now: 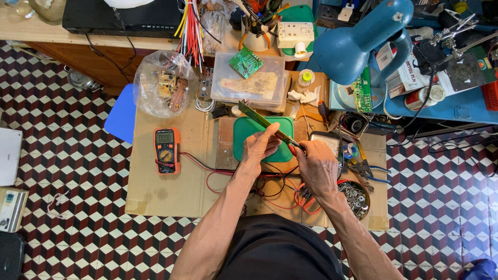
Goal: The person uses a multimeter to test a circuit board on a workbench. They connect the probes to various points on the board, check the readings, and then plug a power cord into a socket to power the board for further testing.
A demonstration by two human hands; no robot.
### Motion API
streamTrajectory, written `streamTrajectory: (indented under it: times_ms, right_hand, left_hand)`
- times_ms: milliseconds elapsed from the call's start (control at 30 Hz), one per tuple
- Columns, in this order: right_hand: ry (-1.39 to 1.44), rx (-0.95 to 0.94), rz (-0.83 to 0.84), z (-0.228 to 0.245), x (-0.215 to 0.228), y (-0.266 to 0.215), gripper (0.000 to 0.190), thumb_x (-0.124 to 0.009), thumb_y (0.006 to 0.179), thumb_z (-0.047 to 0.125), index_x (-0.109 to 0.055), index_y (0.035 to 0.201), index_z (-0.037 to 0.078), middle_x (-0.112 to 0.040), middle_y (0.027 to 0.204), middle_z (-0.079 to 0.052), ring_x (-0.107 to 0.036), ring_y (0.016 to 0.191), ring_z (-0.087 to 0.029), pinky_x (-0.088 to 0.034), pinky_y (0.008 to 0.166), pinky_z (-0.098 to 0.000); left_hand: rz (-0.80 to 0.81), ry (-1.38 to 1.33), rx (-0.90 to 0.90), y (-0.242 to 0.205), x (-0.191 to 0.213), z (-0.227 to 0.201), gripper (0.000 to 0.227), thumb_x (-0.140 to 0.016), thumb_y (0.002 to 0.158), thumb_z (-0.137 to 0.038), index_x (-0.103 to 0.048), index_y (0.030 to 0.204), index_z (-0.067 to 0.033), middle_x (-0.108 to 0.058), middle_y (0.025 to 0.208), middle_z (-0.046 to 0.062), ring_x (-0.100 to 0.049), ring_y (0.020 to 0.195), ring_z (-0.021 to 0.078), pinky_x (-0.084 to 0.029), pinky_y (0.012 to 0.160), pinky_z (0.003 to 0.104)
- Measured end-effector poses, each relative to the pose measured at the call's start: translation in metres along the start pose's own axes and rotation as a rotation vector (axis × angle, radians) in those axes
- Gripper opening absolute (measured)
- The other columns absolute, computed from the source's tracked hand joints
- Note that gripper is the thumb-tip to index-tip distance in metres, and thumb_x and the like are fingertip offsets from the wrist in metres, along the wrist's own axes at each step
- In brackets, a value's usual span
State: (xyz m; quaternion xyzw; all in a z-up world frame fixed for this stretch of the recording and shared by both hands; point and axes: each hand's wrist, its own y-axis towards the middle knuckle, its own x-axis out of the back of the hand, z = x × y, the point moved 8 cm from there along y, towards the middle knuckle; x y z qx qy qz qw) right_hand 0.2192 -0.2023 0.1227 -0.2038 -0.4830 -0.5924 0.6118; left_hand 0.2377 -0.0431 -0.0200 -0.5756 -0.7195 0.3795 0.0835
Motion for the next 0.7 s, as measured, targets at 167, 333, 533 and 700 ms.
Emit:
streamTrajectory:
  times_ms: [167,333,533,700]
  right_hand:
    - [0.023,-0.013,0.011,-0.0026,-0.0024,-0.0009,0.017,-0.076,0.091,0.017,-0.072,0.096,0.001,-0.068,0.085,-0.014,-0.065,0.08,-0.033,-0.051,0.069,-0.0431]
    - [0.043,-0.014,0.018,-0.0055,-0.0047,-0.0025,0.016,-0.076,0.091,0.016,-0.071,0.095,0.001,-0.068,0.086,-0.015,-0.065,0.082,-0.034,-0.051,0.071,-0.0436]
    - [0.044,-0.017,0.041,-0.0094,-0.0061,-0.0037,0.014,-0.074,0.091,0.013,-0.07,0.095,0.0,-0.068,0.086,-0.015,-0.065,0.082,-0.034,-0.051,0.071,-0.0439]
    - [0.058,-0.017,0.035,-0.0092,-0.0044,-0.0048,0.013,-0.074,0.092,0.012,-0.07,0.094,0.0,-0.067,0.086,-0.015,-0.065,0.082,-0.034,-0.051,0.071,-0.044]
  left_hand:
    - [0.009,0.015,-0.014,-0.0025,0.0003,-0.002,0.054,-0.087,0.069,-0.053,-0.072,0.091,-0.0055,-0.076,0.089,0.006,-0.075,0.082,0.0146,-0.063,0.075,0.028]
    - [0.003,0.017,-0.004,-0.0038,-0.0003,-0.0037,0.054,-0.087,0.069,-0.052,-0.072,0.092,-0.0057,-0.076,0.09,0.006,-0.075,0.082,0.0147,-0.062,0.075,0.028]
    - [0.004,0.014,-0.013,-0.0047,-0.0006,-0.0056,0.055,-0.086,0.068,-0.053,-0.072,0.093,-0.0055,-0.076,0.09,0.006,-0.075,0.083,0.0146,-0.062,0.075,0.027]
    - [0.001,0.002,-0.016,-0.0041,-0.0006,-0.0043,0.057,-0.086,0.067,-0.054,-0.071,0.092,-0.0051,-0.076,0.09,0.007,-0.075,0.082,0.0151,-0.063,0.075,0.028]
